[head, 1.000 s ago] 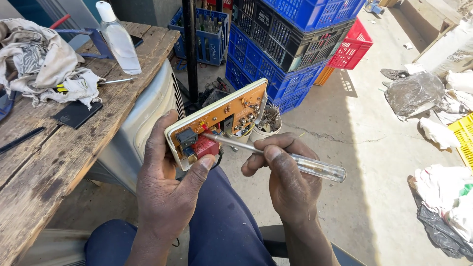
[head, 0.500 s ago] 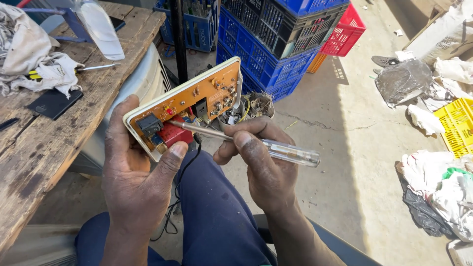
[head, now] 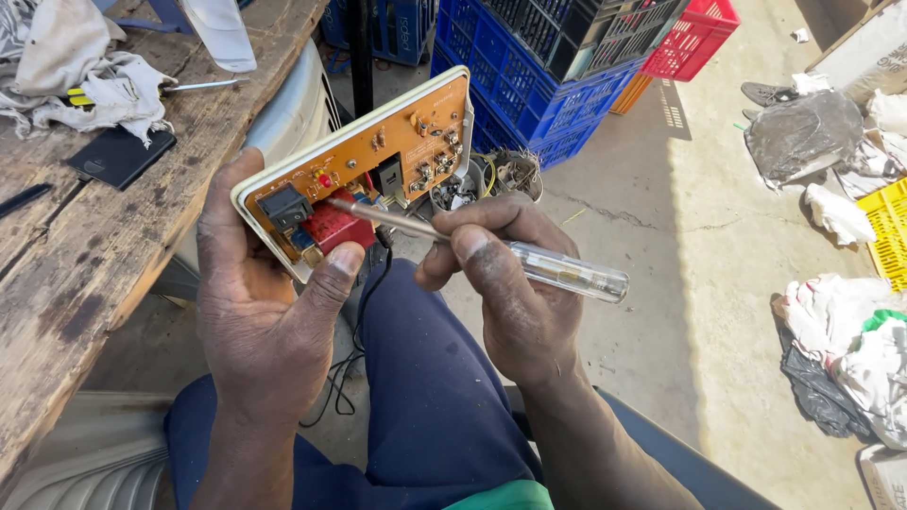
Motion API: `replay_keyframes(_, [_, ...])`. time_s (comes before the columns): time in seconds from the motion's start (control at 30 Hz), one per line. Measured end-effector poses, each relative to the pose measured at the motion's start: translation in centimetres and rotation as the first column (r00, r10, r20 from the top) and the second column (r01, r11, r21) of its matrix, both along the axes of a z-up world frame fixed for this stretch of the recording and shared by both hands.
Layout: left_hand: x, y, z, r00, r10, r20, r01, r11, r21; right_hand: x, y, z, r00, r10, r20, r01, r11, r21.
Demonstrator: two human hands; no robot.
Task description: The person cleans and repairs a circuit board using a screwdriver, a liquid from a bottle, and a white cloth, handling components like the board and the bottle while seated on the ground.
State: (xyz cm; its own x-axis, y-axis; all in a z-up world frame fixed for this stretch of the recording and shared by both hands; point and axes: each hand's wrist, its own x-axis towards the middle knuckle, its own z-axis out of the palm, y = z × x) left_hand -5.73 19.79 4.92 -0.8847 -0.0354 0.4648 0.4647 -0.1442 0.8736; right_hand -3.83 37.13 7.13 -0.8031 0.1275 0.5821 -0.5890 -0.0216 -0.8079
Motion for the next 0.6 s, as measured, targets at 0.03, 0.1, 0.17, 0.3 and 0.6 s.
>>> replay_keyframes(0.03, [-0.3,-0.2,0.0,1.000,0.026,-0.005,-0.026,0.999,-0.019,-0.1,-0.3,0.2,1.000,0.017,0.008,-0.017,1.000,0.025])
replay_keyframes(0.1, [-0.5,-0.4,0.1,0.999,0.047,-0.009,-0.047,0.998,-0.038,-0.3,-0.5,0.4,0.999,0.029,0.017,-0.030,0.998,0.050])
replay_keyframes(0.17, [-0.6,-0.9,0.0,0.996,0.067,-0.061,-0.071,0.995,-0.063,-0.6,-0.7,0.1,0.992,0.121,0.038,-0.122,0.993,0.009])
replay_keyframes(0.3, [0.1,-1.2,-0.5,0.989,0.145,-0.014,-0.146,0.988,-0.044,-0.1,-2.0,0.5,0.997,0.069,0.043,-0.070,0.997,0.019])
replay_keyframes(0.6, [3.2,-8.4,0.9,0.927,0.358,0.114,-0.360,0.933,-0.002,-0.1,-9.1,-1.0,0.990,0.121,0.069,-0.116,0.990,-0.076])
